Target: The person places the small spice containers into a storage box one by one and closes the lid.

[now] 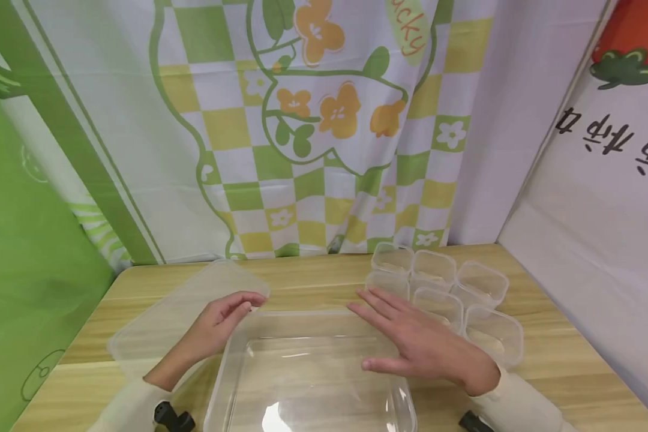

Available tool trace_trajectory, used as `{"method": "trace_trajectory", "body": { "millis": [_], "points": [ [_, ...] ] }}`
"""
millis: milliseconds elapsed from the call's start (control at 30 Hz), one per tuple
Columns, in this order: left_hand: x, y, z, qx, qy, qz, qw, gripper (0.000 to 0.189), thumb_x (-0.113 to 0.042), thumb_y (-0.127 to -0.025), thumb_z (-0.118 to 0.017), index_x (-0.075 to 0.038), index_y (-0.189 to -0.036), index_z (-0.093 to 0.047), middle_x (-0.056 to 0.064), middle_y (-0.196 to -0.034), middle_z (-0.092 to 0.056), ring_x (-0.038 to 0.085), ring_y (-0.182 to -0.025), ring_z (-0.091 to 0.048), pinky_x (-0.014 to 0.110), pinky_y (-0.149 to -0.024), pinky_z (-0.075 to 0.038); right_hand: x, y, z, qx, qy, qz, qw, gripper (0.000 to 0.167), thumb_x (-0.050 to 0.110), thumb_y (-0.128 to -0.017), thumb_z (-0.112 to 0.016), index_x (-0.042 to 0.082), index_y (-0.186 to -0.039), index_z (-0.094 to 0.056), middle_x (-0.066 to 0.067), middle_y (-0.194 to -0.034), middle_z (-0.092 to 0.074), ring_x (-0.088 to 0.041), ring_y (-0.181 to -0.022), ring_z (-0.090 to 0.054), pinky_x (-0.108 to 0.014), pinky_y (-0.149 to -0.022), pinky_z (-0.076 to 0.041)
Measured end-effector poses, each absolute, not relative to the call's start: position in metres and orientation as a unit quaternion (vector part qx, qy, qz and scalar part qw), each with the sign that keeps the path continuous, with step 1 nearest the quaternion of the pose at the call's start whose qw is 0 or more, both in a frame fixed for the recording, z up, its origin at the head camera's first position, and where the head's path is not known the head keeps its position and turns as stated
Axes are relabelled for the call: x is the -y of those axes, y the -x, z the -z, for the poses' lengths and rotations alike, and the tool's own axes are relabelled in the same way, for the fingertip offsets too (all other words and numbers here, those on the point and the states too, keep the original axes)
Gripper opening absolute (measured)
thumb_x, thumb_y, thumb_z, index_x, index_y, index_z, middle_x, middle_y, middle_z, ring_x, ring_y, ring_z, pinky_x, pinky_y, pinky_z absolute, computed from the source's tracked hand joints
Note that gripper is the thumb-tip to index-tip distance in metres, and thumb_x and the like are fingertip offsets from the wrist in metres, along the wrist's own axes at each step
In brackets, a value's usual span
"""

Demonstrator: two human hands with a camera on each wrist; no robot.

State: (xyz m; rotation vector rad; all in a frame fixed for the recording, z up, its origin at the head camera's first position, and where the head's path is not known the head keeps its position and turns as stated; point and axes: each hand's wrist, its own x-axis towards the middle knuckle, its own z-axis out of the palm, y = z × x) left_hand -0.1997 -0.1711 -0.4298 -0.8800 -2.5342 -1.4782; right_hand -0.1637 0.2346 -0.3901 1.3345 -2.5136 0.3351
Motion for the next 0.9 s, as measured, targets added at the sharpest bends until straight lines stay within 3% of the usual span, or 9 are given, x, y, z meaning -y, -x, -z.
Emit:
{"method": "trace_trajectory", "body": {
  "millis": [233, 500, 733, 900],
  "points": [
    [0.169, 0.201, 0.437, 0.794, 0.251, 0.554, -0.016, 0.031, -0.005, -0.111, -0.039, 0.000, -0.125, -0.066, 0.014, -0.125, -0.069, 0.033, -0.121, -0.062, 0.054, -0.105, -0.045, -0.246, 0.159, 0.389, 0.874, -0.441, -0.141, 0.149, 0.078, 0.045, -0.095, -0.072, 0.012, -0.158, -0.040, -0.007, -0.165, -0.032, -0.030, -0.147, -0.034, -0.025, -0.120, -0.011],
    [0.168, 0.200, 0.445, 0.780, 0.257, 0.570, -0.029, 0.030, -0.007, -0.111, -0.039, 0.004, -0.125, -0.064, 0.024, -0.132, -0.062, 0.037, -0.128, -0.055, 0.037, -0.102, -0.049, -0.267, 0.154, 0.394, 0.878, -0.409, -0.169, 0.184, 0.074, 0.035, -0.092, -0.079, 0.014, -0.154, -0.046, -0.009, -0.156, -0.045, -0.035, -0.140, -0.043, -0.021, -0.119, -0.012],
    [0.169, 0.200, 0.446, 0.783, 0.253, 0.568, -0.022, 0.031, -0.007, -0.111, -0.039, 0.000, -0.123, -0.067, 0.018, -0.127, -0.067, 0.032, -0.124, -0.058, 0.036, -0.105, -0.045, -0.284, 0.151, 0.398, 0.880, -0.388, -0.190, 0.197, 0.054, 0.024, -0.087, -0.083, 0.013, -0.135, -0.060, -0.014, -0.147, -0.052, -0.038, -0.132, -0.048, -0.019, -0.117, -0.015],
    [0.168, 0.200, 0.447, 0.781, 0.252, 0.571, -0.025, 0.031, -0.008, -0.111, -0.039, -0.002, -0.123, -0.067, 0.012, -0.127, -0.068, 0.031, -0.129, -0.055, 0.038, -0.109, -0.041, -0.291, 0.146, 0.398, 0.889, -0.371, -0.186, 0.193, 0.050, 0.022, -0.088, -0.082, 0.013, -0.132, -0.061, -0.013, -0.148, -0.051, -0.037, -0.134, -0.047, -0.020, -0.118, -0.016]
  ]
}}
